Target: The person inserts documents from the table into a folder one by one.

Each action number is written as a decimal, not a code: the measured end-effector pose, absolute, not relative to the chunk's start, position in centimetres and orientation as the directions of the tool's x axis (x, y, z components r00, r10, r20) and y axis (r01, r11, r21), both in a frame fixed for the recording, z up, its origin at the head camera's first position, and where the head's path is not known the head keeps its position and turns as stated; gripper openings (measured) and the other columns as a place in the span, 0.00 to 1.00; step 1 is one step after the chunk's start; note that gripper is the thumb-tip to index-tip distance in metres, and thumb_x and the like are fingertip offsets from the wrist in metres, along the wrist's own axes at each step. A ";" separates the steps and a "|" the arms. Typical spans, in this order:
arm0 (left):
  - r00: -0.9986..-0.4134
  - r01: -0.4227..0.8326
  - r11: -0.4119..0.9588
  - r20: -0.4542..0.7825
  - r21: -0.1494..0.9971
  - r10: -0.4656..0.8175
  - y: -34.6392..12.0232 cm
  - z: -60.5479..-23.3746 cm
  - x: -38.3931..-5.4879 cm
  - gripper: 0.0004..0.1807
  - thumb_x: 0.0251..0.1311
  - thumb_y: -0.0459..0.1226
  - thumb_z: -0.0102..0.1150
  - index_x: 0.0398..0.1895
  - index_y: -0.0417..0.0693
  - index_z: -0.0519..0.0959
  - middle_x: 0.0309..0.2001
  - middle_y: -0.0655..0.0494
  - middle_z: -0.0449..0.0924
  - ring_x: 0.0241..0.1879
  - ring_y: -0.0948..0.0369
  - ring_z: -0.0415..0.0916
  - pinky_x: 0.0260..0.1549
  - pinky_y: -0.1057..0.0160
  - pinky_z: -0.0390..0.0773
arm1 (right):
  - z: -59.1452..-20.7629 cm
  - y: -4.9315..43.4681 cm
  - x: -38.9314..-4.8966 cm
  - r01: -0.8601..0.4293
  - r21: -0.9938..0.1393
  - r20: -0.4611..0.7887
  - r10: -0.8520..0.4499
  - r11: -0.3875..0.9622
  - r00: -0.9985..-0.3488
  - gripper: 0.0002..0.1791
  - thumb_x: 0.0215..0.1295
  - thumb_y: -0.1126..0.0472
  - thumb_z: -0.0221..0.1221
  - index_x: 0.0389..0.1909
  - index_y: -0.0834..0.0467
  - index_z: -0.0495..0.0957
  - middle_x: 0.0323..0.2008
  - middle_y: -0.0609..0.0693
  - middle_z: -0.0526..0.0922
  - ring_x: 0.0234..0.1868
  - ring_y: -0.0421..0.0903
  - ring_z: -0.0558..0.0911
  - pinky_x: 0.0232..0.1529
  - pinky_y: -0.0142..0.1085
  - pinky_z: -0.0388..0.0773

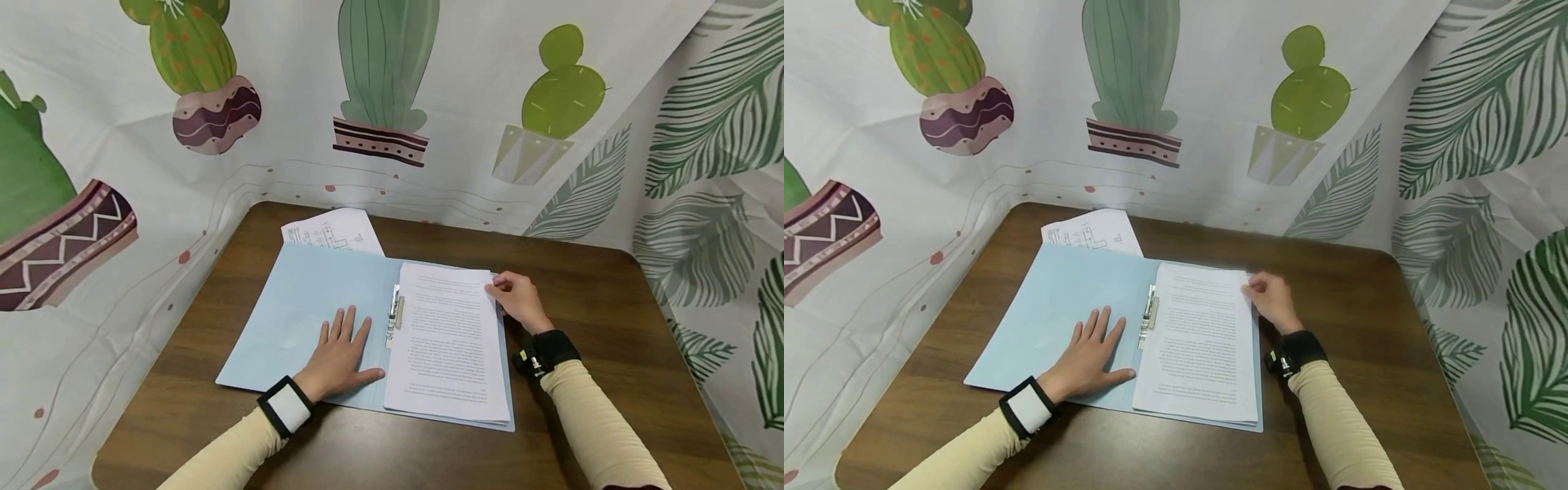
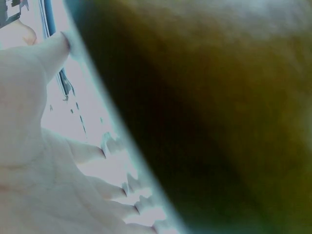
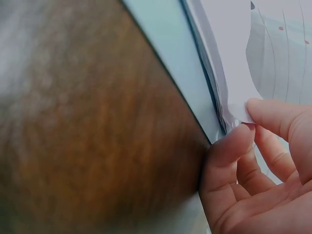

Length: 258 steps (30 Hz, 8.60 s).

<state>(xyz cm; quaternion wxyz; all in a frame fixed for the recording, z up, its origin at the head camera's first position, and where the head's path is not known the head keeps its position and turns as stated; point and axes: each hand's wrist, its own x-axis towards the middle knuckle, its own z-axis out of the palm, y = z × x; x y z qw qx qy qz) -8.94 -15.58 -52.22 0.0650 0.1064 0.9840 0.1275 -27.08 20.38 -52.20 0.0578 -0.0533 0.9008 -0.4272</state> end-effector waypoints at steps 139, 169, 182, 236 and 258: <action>-0.955 -0.080 0.830 0.196 0.551 -0.222 -29.8 -49.2 -33.2 0.15 0.66 0.31 0.61 0.52 0.30 0.83 0.52 0.29 0.81 0.53 0.34 0.77 0.52 0.37 0.73 | -51.4 22.7 -16.3 -0.269 -0.711 0.105 -0.280 0.650 -0.954 0.28 0.72 0.60 0.64 0.71 0.58 0.72 0.61 0.62 0.77 0.51 0.57 0.82 0.43 0.43 0.81; -0.908 0.149 0.850 0.409 0.505 -0.085 -28.5 -43.0 -31.5 0.06 0.68 0.30 0.64 0.39 0.36 0.88 0.40 0.37 0.87 0.41 0.43 0.81 0.39 0.45 0.75 | -51.8 22.9 -16.3 -0.265 -0.697 0.106 -0.270 0.666 -0.957 0.27 0.72 0.60 0.63 0.70 0.58 0.72 0.60 0.62 0.79 0.53 0.57 0.82 0.48 0.50 0.81; -0.769 0.378 0.874 0.630 0.306 0.112 -25.0 -37.2 -30.2 0.04 0.62 0.24 0.66 0.35 0.36 0.89 0.36 0.39 0.88 0.37 0.40 0.86 0.35 0.44 0.81 | -51.8 22.9 -16.2 -0.260 -0.704 0.107 -0.263 0.661 -0.959 0.27 0.72 0.61 0.64 0.70 0.58 0.73 0.60 0.62 0.78 0.53 0.57 0.81 0.49 0.50 0.81; -0.609 0.734 0.514 0.766 0.444 0.208 -13.0 -27.6 -24.3 0.02 0.59 0.28 0.72 0.31 0.42 0.90 0.32 0.53 0.90 0.31 0.60 0.88 0.34 0.75 0.78 | -43.4 19.5 -19.9 -0.584 -0.630 0.582 -0.187 0.512 -0.792 0.40 0.67 0.63 0.68 0.78 0.55 0.63 0.70 0.56 0.74 0.67 0.55 0.76 0.60 0.55 0.73; -0.661 0.722 0.472 0.707 0.506 0.253 -11.5 -29.0 -24.3 0.04 0.59 0.30 0.73 0.37 0.41 0.90 0.37 0.53 0.90 0.37 0.61 0.88 0.40 0.61 0.84 | -42.3 19.7 -18.5 -0.595 -0.667 0.644 -0.056 0.448 -0.763 0.08 0.67 0.67 0.67 0.45 0.60 0.87 0.36 0.53 0.91 0.27 0.47 0.88 0.28 0.23 0.77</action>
